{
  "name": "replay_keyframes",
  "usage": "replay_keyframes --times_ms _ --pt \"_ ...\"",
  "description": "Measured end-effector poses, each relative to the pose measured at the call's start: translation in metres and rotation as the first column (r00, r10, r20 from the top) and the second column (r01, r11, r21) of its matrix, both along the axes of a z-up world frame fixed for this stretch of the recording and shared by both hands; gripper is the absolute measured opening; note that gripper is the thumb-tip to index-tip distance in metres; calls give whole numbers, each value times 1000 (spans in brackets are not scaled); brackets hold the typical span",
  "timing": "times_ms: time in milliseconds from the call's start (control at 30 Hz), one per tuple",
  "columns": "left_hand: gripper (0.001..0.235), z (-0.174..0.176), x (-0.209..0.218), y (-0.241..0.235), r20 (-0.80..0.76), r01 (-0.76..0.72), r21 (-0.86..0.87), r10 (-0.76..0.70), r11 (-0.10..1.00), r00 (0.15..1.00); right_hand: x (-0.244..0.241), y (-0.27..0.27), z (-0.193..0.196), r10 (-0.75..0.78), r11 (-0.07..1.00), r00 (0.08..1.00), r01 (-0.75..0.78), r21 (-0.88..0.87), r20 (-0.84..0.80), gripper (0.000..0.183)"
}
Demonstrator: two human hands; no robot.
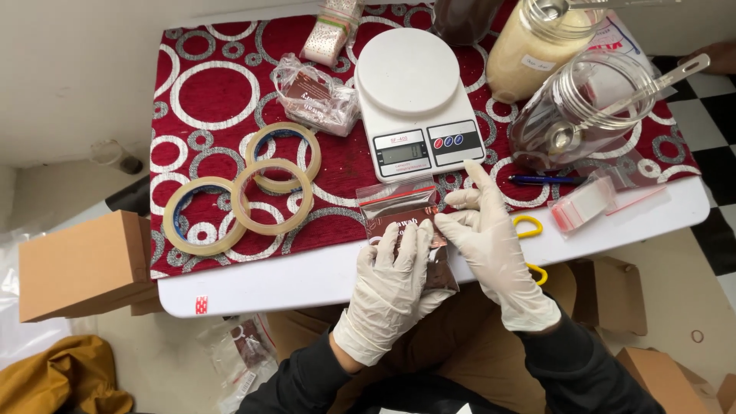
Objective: The person seals a small plastic bag of coffee beans using clear packing tape. They cut a piece of tape with scissors, apply it to the top of the bag, and smooth it down to ensure a tight seal.
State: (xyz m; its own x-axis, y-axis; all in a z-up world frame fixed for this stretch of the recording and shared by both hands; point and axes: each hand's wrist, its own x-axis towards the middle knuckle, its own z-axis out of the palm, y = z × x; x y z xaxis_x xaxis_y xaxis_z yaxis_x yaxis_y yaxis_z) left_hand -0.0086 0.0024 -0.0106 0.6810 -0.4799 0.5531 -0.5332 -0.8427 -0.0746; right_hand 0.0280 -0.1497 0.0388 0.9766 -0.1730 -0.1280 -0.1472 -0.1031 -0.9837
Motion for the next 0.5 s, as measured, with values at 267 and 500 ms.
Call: replay_keyframes --times_ms 267,500 --pt "78 6 -15 -1 -45 -53 -37 51 998 998 5 4 -15 8 980 997 8 -197 81 82" --pt "85 17 -18 0 -93 -71 -90 63 993 994 -26 -11 37 90 853 925 120 -508 369 65"
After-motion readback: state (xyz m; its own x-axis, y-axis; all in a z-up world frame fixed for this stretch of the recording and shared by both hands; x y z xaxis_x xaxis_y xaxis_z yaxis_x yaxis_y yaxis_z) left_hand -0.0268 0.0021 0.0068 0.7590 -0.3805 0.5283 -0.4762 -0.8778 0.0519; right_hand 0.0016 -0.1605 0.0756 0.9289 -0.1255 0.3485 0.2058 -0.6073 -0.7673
